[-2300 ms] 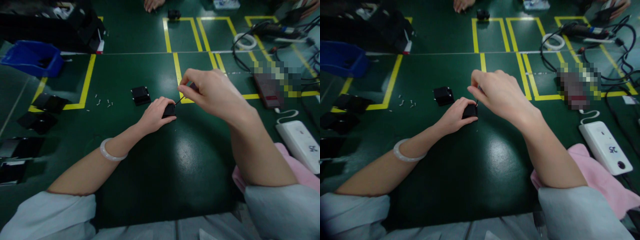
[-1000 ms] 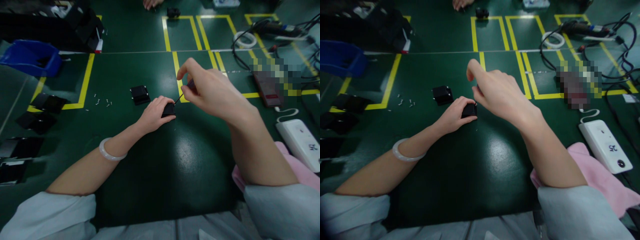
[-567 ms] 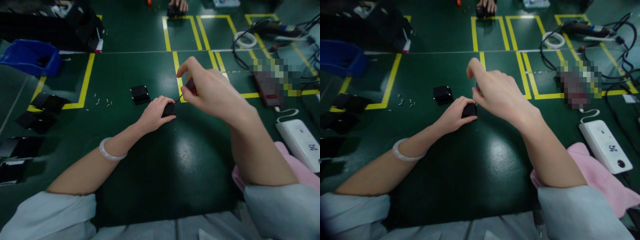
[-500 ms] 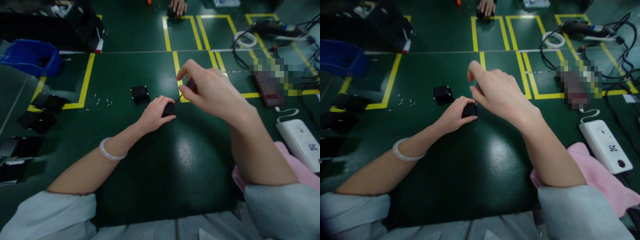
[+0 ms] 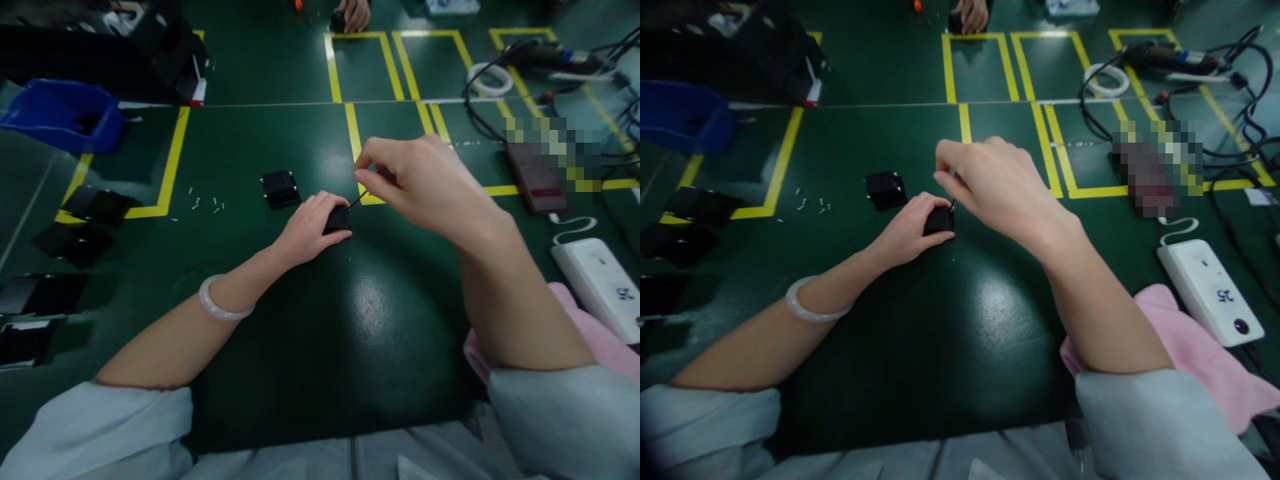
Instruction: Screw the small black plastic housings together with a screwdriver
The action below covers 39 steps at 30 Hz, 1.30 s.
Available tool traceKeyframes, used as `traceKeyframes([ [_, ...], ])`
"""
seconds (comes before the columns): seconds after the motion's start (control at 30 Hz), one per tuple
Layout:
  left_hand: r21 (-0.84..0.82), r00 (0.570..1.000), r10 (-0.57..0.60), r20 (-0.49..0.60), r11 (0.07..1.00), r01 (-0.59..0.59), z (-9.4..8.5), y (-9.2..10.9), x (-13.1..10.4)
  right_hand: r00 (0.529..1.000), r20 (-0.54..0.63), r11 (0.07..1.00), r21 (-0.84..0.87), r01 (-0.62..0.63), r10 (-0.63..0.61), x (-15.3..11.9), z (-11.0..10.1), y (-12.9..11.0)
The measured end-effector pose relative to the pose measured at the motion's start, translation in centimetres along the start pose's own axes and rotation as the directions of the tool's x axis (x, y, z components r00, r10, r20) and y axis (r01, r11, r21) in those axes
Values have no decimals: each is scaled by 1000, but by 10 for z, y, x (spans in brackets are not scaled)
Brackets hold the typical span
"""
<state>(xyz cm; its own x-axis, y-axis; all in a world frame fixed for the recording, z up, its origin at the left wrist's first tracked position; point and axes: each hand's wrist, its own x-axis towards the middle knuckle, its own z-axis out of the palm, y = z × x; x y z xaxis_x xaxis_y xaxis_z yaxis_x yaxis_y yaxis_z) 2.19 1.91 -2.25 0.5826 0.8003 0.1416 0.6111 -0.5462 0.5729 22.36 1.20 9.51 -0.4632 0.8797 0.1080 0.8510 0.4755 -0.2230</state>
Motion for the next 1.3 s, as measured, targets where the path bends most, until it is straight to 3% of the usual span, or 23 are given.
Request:
traceKeyframes([
  [1.3, 3, 1000, -7, 0, 1000, 7, 0, 0, 0, 1000, -5, 1000, 17, -11, 11, 0, 2, -1],
])
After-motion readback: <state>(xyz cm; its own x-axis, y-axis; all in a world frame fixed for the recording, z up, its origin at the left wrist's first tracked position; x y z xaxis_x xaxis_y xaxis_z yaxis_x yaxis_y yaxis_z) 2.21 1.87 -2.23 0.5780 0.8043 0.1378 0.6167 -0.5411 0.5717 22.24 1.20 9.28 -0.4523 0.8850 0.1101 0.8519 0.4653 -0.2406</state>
